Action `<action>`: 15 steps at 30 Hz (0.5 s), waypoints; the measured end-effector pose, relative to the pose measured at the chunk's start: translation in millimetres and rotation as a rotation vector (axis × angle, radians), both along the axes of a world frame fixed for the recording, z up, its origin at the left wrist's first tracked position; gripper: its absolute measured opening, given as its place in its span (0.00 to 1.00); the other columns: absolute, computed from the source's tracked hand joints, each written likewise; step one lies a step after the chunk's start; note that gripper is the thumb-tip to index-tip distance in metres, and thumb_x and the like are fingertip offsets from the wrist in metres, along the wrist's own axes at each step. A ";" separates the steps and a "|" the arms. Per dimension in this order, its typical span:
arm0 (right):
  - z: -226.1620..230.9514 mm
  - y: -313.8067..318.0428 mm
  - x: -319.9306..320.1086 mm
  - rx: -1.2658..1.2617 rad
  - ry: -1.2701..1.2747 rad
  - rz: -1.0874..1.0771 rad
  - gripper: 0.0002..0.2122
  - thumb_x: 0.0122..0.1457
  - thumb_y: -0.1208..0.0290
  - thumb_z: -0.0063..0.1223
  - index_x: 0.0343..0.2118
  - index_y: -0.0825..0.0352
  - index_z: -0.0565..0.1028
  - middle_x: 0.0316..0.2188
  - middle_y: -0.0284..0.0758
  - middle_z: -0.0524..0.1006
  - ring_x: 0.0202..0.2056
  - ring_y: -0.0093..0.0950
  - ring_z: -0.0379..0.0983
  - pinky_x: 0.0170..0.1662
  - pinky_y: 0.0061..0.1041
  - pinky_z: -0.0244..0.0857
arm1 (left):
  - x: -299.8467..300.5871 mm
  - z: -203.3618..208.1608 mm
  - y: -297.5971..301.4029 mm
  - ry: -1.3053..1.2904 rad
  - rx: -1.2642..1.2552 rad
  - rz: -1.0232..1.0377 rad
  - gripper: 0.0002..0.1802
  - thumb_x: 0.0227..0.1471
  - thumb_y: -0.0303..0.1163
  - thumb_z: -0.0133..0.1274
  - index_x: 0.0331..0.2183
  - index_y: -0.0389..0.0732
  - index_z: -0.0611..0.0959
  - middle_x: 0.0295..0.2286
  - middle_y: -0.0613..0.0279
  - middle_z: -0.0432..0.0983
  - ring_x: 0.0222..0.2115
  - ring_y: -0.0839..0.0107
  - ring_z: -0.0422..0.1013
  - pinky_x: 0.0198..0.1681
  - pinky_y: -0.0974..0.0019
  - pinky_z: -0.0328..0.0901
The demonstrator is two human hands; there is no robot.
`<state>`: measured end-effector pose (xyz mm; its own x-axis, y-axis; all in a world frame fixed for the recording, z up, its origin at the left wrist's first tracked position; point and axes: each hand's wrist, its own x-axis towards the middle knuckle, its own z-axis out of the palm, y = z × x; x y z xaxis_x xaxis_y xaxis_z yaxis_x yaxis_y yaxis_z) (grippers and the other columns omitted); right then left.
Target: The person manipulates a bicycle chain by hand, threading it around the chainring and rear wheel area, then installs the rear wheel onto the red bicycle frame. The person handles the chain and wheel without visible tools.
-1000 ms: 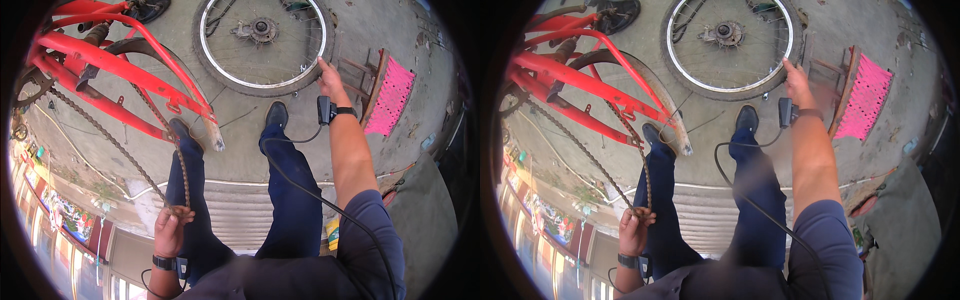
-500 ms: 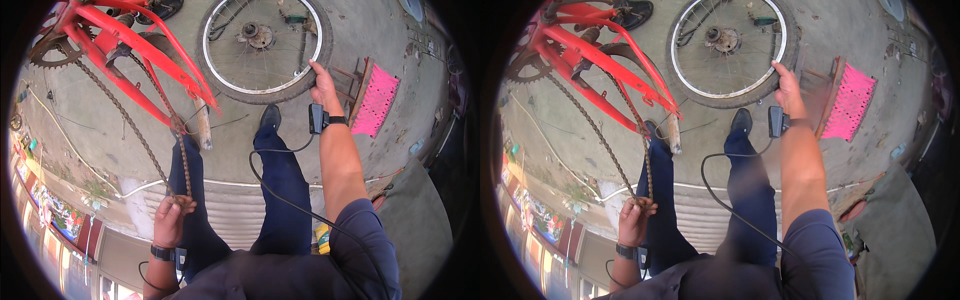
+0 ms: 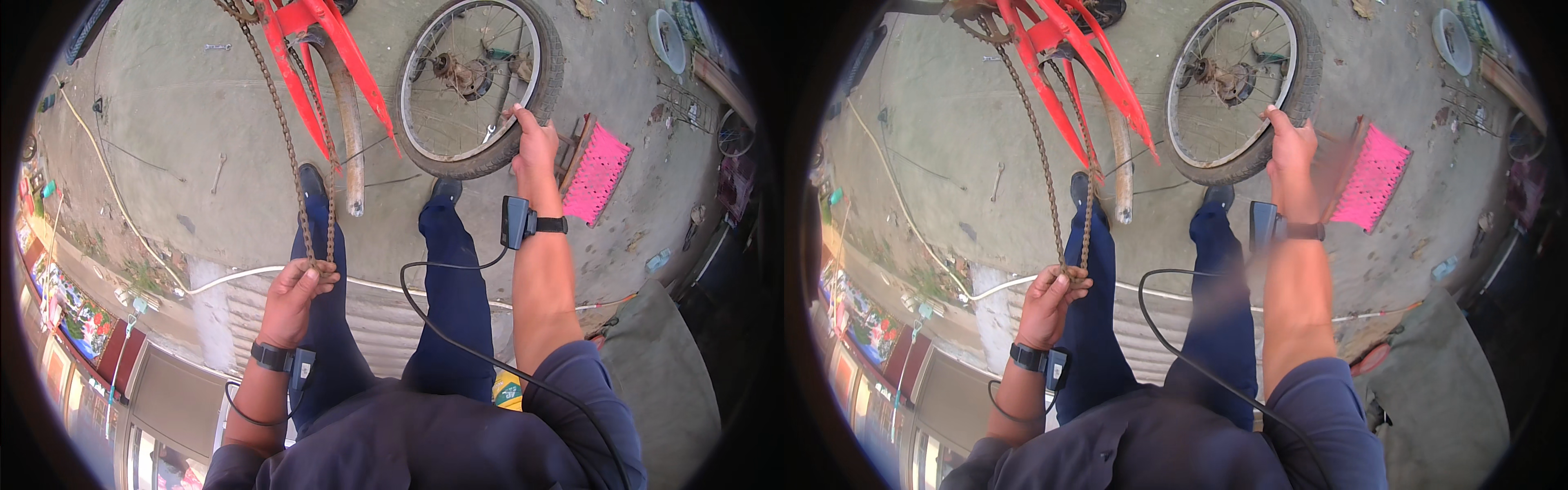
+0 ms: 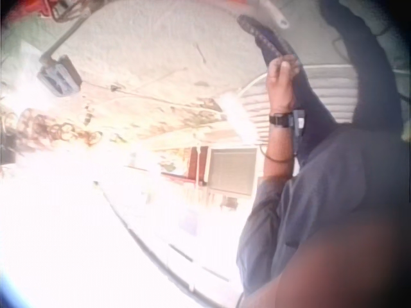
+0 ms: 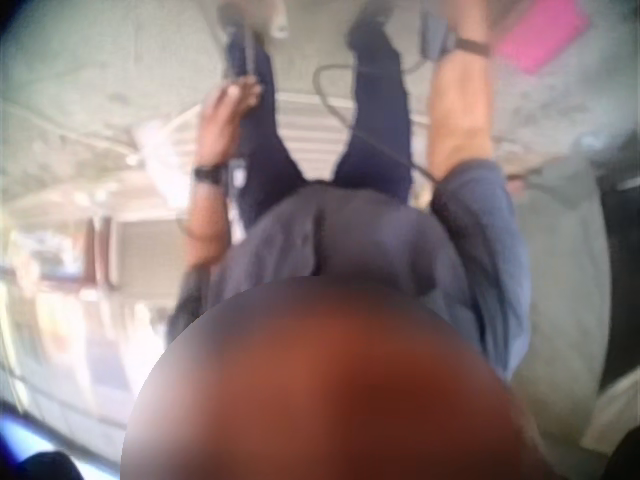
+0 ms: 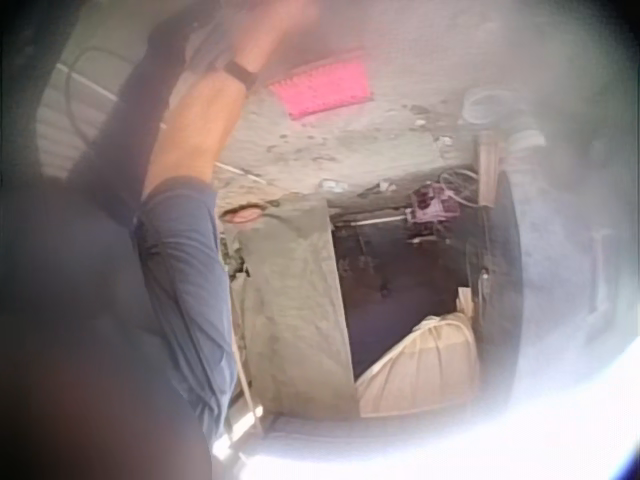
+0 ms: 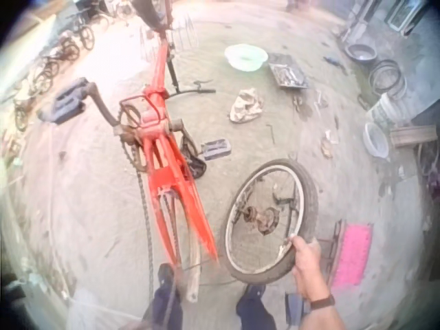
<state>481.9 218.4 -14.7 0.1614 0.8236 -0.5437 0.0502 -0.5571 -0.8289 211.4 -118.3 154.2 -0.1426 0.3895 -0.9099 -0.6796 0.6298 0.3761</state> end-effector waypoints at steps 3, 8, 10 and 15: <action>35.5 -14.9 -2.4 0.068 -0.083 0.100 0.13 0.55 0.73 0.63 0.41 0.72 0.75 0.33 0.39 0.82 0.33 0.27 0.77 0.41 0.29 0.70 | -2.3 3.1 1.7 -0.016 0.016 -0.013 0.11 0.64 0.34 0.52 0.44 0.37 0.79 0.44 0.54 0.79 0.44 0.66 0.77 0.48 0.66 0.69; 105.4 -39.4 14.8 0.143 -0.258 0.263 0.15 0.55 0.77 0.63 0.44 0.73 0.75 0.35 0.37 0.82 0.33 0.25 0.78 0.41 0.25 0.71 | -4.9 5.9 3.6 -0.016 0.056 -0.041 0.11 0.65 0.33 0.50 0.44 0.38 0.78 0.44 0.54 0.79 0.43 0.66 0.77 0.47 0.66 0.70; 132.2 -51.2 26.5 0.150 -0.337 0.322 0.14 0.55 0.77 0.64 0.44 0.72 0.75 0.34 0.36 0.83 0.33 0.24 0.78 0.40 0.25 0.71 | -5.8 7.1 5.5 -0.012 0.066 -0.051 0.12 0.65 0.36 0.51 0.44 0.39 0.79 0.43 0.57 0.79 0.43 0.68 0.76 0.47 0.66 0.69; 183.3 -86.5 49.1 0.250 -0.506 0.477 0.13 0.57 0.77 0.63 0.44 0.72 0.76 0.35 0.35 0.83 0.33 0.21 0.77 0.39 0.23 0.70 | -8.8 10.6 13.0 0.001 0.092 -0.072 0.13 0.65 0.37 0.51 0.44 0.39 0.79 0.43 0.60 0.79 0.43 0.70 0.76 0.47 0.67 0.68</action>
<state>530.9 131.9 168.6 -0.0637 0.9566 -0.2842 0.6495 -0.1765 -0.7396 202.6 -105.3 164.7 -0.1124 0.4809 -0.8695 -0.6331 0.6398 0.4357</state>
